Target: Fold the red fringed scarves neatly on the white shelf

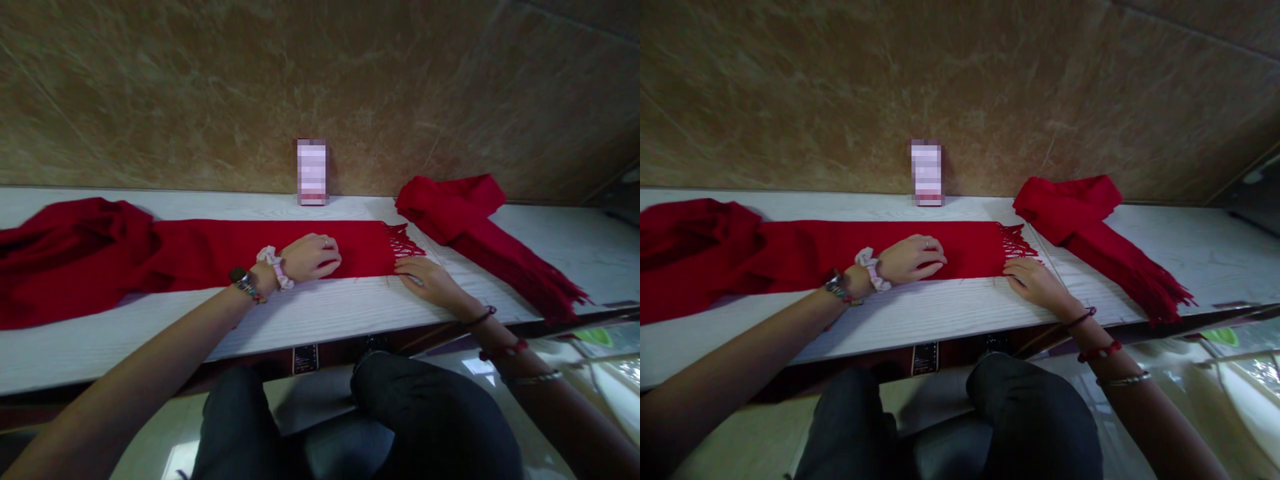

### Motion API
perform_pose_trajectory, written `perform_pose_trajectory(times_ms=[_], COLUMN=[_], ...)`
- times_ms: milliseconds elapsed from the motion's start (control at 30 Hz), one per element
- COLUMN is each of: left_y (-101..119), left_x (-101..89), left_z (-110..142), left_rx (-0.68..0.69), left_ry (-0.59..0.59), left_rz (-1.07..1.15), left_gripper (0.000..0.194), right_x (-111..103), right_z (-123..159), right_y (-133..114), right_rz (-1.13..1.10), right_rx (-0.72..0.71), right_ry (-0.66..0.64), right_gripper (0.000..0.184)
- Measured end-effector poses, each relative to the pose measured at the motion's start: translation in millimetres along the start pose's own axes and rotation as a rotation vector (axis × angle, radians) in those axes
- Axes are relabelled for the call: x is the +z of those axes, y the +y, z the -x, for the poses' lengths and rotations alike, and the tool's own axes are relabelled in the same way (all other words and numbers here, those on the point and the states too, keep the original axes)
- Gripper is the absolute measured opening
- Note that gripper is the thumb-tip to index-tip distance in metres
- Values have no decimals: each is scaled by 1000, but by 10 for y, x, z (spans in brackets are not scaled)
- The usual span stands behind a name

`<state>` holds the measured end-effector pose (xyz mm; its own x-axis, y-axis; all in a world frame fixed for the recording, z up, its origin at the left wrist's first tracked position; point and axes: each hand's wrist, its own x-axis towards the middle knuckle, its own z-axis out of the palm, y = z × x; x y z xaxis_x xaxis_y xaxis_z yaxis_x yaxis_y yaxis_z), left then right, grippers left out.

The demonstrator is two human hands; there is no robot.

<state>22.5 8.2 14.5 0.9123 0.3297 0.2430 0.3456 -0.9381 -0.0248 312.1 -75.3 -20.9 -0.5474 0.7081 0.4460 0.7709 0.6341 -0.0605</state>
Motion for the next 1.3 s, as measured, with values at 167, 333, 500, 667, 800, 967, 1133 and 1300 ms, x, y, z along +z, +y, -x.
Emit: perform_pose_trajectory(times_ms=[167, 333, 500, 667, 800, 967, 1133, 1300], left_y=[155, 215, 212, 219, 211, 190, 182, 178], left_x=[296, 463, 396, 389, 421, 472, 503, 525], left_z=[-466, -483, -456, -480, -477, -473, -476, -477], left_rx=[-129, -201, -220, -221, -225, -216, -211, -214], left_ry=[-64, -187, -196, -188, -163, -151, -131, -101], left_rz=[-7, 14, 39, 55, 61, 51, 55, 56], left_gripper=[37, 44, 45, 44, 43, 43, 43, 41], right_x=[2, -98, -357, -480, -328, -299, -560, -518], right_z=[1, 70, 193, -76, -410, -240, 124, -227], right_y=[-22, 67, 308, 297, 138, 244, 509, 411], right_rz=[28, 175, 321, 219, 118, 129, 167, 108], right_rx=[3, 54, 121, 112, -42, -60, 69, 40], right_ry=[13, -96, -250, -167, -299, -481, -421, -281], right_gripper=[20, 17, 16, 15, 11, 12, 14, 11])
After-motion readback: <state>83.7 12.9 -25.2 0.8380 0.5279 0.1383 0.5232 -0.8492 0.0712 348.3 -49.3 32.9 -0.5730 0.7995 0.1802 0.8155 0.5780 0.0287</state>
